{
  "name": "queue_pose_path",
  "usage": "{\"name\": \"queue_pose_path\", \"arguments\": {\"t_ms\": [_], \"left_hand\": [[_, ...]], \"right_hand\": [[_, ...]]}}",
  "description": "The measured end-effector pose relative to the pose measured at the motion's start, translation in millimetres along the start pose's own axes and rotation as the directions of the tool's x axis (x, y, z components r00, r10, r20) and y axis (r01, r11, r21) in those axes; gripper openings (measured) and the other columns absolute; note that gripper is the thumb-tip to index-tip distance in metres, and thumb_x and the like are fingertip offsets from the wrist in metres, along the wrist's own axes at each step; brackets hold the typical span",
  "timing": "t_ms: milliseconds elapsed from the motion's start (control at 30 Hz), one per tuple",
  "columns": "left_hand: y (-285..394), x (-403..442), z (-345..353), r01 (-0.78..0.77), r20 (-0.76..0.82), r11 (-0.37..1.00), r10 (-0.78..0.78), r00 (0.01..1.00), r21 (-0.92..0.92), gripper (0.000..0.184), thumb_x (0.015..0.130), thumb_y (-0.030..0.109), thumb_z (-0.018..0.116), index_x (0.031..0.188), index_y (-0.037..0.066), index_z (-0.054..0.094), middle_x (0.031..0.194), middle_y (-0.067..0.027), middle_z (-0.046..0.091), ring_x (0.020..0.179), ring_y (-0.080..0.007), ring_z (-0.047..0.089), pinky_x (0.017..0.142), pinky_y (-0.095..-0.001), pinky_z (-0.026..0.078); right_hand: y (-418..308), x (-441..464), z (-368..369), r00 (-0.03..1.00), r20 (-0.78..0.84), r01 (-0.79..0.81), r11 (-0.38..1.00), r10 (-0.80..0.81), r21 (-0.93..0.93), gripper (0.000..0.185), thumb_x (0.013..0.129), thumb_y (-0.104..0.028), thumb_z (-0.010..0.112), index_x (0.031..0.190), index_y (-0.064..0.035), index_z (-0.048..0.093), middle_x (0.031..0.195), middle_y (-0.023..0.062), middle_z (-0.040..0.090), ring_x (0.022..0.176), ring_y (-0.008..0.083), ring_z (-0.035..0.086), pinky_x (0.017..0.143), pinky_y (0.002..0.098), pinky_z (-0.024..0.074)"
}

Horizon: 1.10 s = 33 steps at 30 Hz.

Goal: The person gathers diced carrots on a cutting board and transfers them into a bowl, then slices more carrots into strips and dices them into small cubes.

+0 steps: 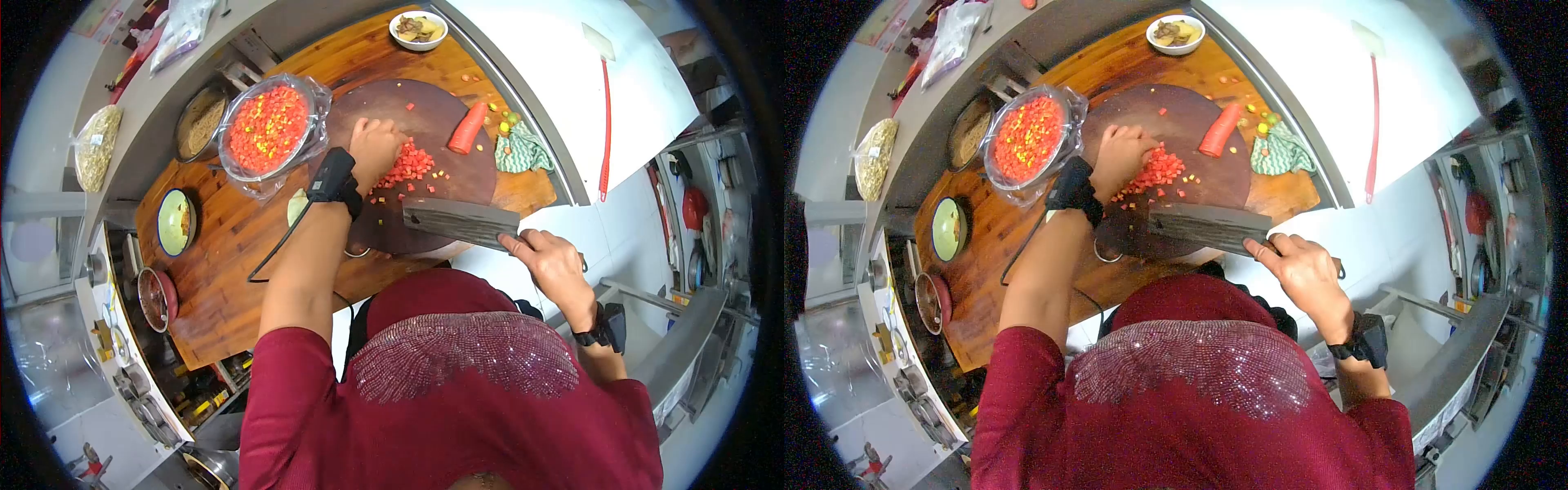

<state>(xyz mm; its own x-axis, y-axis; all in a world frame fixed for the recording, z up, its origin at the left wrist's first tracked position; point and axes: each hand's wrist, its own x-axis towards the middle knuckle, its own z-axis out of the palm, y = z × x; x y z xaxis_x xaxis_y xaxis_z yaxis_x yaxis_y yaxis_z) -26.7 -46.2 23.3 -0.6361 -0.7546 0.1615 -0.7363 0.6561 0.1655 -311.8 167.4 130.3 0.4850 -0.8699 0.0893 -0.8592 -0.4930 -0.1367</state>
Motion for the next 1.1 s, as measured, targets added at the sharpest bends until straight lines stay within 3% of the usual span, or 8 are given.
{"name": "queue_pose_path", "arguments": {"t_ms": [200, 267, 300, 367, 533, 700, 833, 1100], "left_hand": [[-8, 7, -1, 0.027, 0.022, 0.999, -0.028, 0.999, 0.018, 0.011, 0.080, 0.016, 0.062, 0.090, 0.011, 0.065, 0.091, -0.0074, 0.059, 0.094, -0.0265, 0.055, 0.086, -0.0387, 0.040], [-11, 3, 2, 0.059, -0.192, 0.971, -0.105, 0.976, -0.233, 0.014, 0.084, 0.017, 0.061, 0.091, 0.005, 0.063, 0.091, -0.0117, 0.061, 0.089, -0.0309, 0.057, 0.079, -0.0370, 0.046], [-11, 1, -2, 0.056, -0.190, 0.971, -0.103, 0.976, -0.234, 0.014, 0.084, 0.017, 0.061, 0.091, 0.005, 0.063, 0.091, -0.0117, 0.061, 0.089, -0.0309, 0.057, 0.079, -0.0370, 0.046], [-10, -9, -10, 0.206, -0.132, 0.839, -0.311, 0.941, -0.504, 0.018, 0.086, 0.019, 0.061, 0.092, 0.002, 0.061, 0.089, -0.0154, 0.063, 0.084, -0.0325, 0.060, 0.075, -0.0376, 0.048], [17, -74, -9, 0.275, -0.071, 0.819, -0.356, 0.932, -0.504, 0.018, 0.085, 0.014, 0.063, 0.101, 0.004, 0.063, 0.089, -0.0172, 0.064, 0.085, -0.0303, 0.064, 0.072, -0.0353, 0.051], [70, -118, 10, 0.330, 0.015, 0.751, -0.392, 0.920, -0.572, 0.017, 0.084, 0.012, 0.064, 0.099, 0.005, 0.061, 0.089, -0.0157, 0.063, 0.083, -0.0311, 0.063, 0.075, -0.0357, 0.050], [78, -120, 8, 0.331, -0.146, 0.860, -0.412, 0.899, -0.388, 0.016, 0.083, 0.014, 0.063, 0.096, 0.005, 0.059, 0.088, -0.0136, 0.059, 0.083, -0.0338, 0.059, 0.071, -0.0394, 0.048], [77, -128, 25, 0.281, -0.336, 0.871, -0.427, 0.840, -0.404, 0.011, 0.080, 0.010, 0.066, 0.087, 0.005, 0.058, 0.082, -0.0117, 0.057, 0.075, -0.0313, 0.057, 0.066, -0.0383, 0.047]], "right_hand": [[-4, -13, 0, 0.997, 0.009, -0.072, 0.994, 0.071, 0.088, 0.045, 0.069, 0.002, 0.057, 0.111, -0.0131, 0.062, 0.081, 0.0057, 0.057, 0.070, 0.0222, 0.060, 0.058, 0.0339, 0.0506], [-4, -15, 2, 0.996, 0.005, -0.091, 0.989, 0.091, 0.112, 0.044, 0.069, 0.002, 0.058, 0.111, -0.0121, 0.062, 0.080, 0.0063, 0.057, 0.070, 0.0227, 0.060, 0.058, 0.0343, 0.0503], [-4, -16, 3, 0.995, 0.002, -0.099, 0.986, 0.100, 0.138, 0.043, 0.070, 0.002, 0.058, 0.111, -0.0110, 0.062, 0.080, 0.0068, 0.057, 0.069, 0.0231, 0.060, 0.058, 0.0347, 0.0500], [-4, -16, 5, 0.993, 0.010, -0.118, 0.975, 0.119, 0.189, 0.042, 0.072, 0.002, 0.058, 0.112, -0.0100, 0.061, 0.079, 0.0078, 0.056, 0.069, 0.0245, 0.059, 0.057, 0.0357, 0.0495], [-5, -10, 14, 0.984, 0.053, -0.180, 0.919, 0.172, 0.350, 0.037, 0.080, 0.000, 0.058, 0.116, -0.0071, 0.056, 0.079, 0.0111, 0.055, 0.069, 0.0304, 0.059, 0.059, 0.0391, 0.0485], [-5, -1, 25, 0.971, 0.155, -0.234, 0.845, 0.181, 0.482, 0.049, 0.086, -0.009, 0.055, 0.133, -0.0141, 0.041, 0.090, 0.0166, 0.057, 0.078, 0.0375, 0.059, 0.065, 0.0452, 0.0486], [-11, 9, 18, 0.979, 0.174, -0.178, 0.856, 0.105, 0.485, 0.054, 0.087, -0.009, 0.054, 0.137, -0.0178, 0.036, 0.090, 0.0178, 0.056, 0.077, 0.0383, 0.059, 0.065, 0.0456, 0.0483], [-19, 14, 13, 0.944, 0.331, -0.135, 0.911, -0.002, 0.389, 0.055, 0.089, -0.010, 0.051, 0.139, -0.0227, 0.035, 0.087, 0.0169, 0.056, 0.070, 0.0378, 0.058, 0.063, 0.0455, 0.0488]]}}
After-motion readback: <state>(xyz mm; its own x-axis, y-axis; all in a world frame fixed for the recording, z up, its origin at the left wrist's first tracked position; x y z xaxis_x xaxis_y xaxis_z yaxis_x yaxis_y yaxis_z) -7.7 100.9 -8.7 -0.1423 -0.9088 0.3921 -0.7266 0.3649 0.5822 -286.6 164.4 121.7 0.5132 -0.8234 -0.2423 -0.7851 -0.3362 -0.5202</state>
